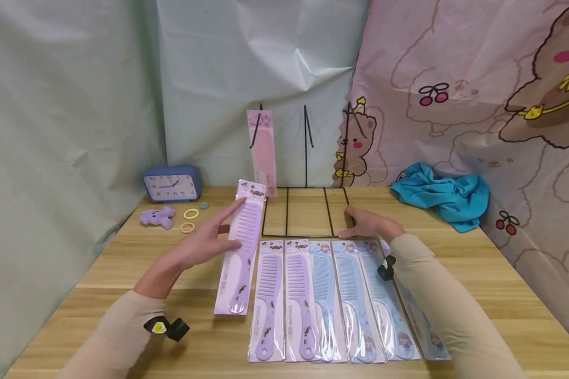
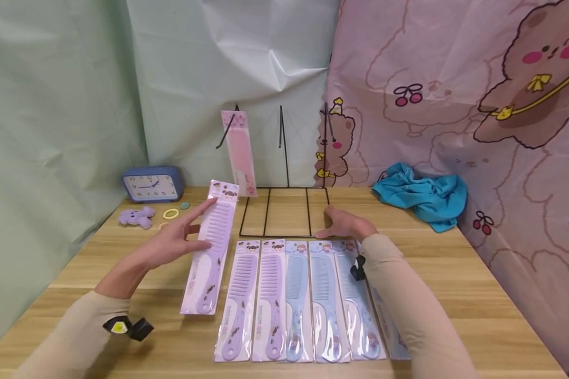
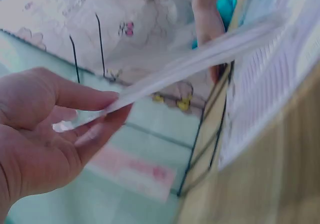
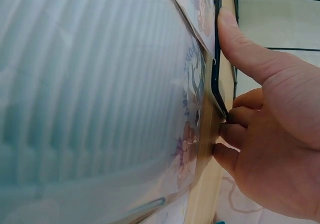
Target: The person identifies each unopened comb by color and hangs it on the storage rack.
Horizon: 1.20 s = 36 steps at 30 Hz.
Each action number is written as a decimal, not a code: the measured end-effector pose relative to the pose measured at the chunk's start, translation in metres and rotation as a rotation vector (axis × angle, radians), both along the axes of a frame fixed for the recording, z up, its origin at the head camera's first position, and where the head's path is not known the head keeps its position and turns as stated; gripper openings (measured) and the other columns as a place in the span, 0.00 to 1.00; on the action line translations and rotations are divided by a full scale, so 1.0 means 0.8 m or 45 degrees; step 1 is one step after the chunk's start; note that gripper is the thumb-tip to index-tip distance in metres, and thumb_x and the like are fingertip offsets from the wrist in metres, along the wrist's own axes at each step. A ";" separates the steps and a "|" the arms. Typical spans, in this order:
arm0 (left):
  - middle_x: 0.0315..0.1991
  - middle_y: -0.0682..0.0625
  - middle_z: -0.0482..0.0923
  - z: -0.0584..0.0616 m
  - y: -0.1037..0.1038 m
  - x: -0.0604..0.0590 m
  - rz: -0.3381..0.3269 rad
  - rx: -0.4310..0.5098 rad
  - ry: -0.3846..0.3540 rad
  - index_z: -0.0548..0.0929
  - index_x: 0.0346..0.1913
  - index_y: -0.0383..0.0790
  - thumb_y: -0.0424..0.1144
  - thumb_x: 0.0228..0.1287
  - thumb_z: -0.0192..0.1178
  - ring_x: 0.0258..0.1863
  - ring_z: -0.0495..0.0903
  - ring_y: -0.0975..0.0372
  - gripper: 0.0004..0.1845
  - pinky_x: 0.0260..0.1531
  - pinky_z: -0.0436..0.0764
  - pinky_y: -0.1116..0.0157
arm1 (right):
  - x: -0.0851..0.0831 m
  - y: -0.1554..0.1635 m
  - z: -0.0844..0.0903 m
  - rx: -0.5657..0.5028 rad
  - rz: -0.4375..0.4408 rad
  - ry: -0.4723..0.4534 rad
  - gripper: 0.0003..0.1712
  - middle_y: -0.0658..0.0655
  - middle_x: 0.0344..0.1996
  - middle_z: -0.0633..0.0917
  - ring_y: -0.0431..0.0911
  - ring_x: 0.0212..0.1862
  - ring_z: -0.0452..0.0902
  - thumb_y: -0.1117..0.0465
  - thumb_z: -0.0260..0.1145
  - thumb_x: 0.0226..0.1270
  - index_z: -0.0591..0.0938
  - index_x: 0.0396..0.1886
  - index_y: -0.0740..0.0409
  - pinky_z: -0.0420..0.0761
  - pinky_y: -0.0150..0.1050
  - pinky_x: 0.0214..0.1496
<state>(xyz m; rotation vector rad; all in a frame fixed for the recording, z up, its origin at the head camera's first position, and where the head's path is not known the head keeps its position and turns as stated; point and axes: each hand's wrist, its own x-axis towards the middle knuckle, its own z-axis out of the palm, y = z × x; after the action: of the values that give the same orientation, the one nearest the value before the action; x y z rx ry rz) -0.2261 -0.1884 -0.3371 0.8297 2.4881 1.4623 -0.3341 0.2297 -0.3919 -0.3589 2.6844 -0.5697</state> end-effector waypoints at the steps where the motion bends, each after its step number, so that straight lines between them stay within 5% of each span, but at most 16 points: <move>1: 0.77 0.38 0.54 0.004 0.006 -0.001 -0.008 0.046 -0.008 0.52 0.81 0.52 0.23 0.63 0.63 0.61 0.73 0.38 0.48 0.49 0.83 0.51 | 0.000 0.000 0.000 -0.005 -0.001 0.000 0.61 0.69 0.77 0.54 0.62 0.77 0.46 0.38 0.70 0.62 0.48 0.80 0.65 0.50 0.57 0.77; 5: 0.65 0.39 0.73 0.019 0.030 -0.003 -0.007 0.181 -0.016 0.63 0.77 0.54 0.26 0.63 0.67 0.52 0.81 0.48 0.43 0.43 0.85 0.58 | 0.000 0.002 0.000 -0.014 -0.010 -0.007 0.61 0.69 0.77 0.54 0.62 0.77 0.47 0.37 0.70 0.62 0.49 0.80 0.64 0.50 0.58 0.76; 8: 0.60 0.41 0.79 0.027 0.045 -0.003 -0.010 0.270 -0.031 0.67 0.76 0.55 0.28 0.63 0.68 0.50 0.83 0.52 0.40 0.44 0.85 0.60 | 0.001 0.001 0.000 -0.025 -0.015 -0.008 0.61 0.69 0.77 0.54 0.63 0.77 0.47 0.38 0.70 0.62 0.50 0.80 0.64 0.51 0.58 0.76; 14: 0.62 0.40 0.78 0.041 0.076 -0.004 -0.063 0.463 -0.088 0.69 0.75 0.51 0.25 0.61 0.68 0.49 0.85 0.48 0.40 0.47 0.85 0.55 | 0.001 0.001 -0.002 -0.024 0.003 0.006 0.61 0.70 0.77 0.54 0.63 0.77 0.47 0.38 0.70 0.63 0.49 0.80 0.66 0.50 0.58 0.76; 25: 0.61 0.38 0.79 0.053 0.119 -0.017 -0.143 0.601 -0.166 0.67 0.76 0.49 0.21 0.58 0.67 0.49 0.85 0.46 0.43 0.46 0.84 0.51 | -0.002 0.001 0.001 -0.015 -0.012 -0.025 0.62 0.67 0.78 0.53 0.61 0.78 0.46 0.37 0.69 0.63 0.48 0.81 0.63 0.49 0.57 0.77; 36: 0.64 0.40 0.76 0.048 0.132 -0.036 -0.051 0.573 -0.197 0.66 0.76 0.55 0.23 0.59 0.68 0.51 0.84 0.49 0.44 0.48 0.84 0.55 | -0.001 0.004 0.000 -0.025 0.015 -0.009 0.61 0.69 0.77 0.52 0.63 0.77 0.45 0.38 0.69 0.64 0.47 0.80 0.65 0.48 0.57 0.77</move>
<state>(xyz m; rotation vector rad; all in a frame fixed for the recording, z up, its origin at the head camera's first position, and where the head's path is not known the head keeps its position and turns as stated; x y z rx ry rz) -0.2550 -0.0828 -0.2985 0.7854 2.0472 2.0236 -0.3351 0.2327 -0.3917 -0.3774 2.6702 -0.5936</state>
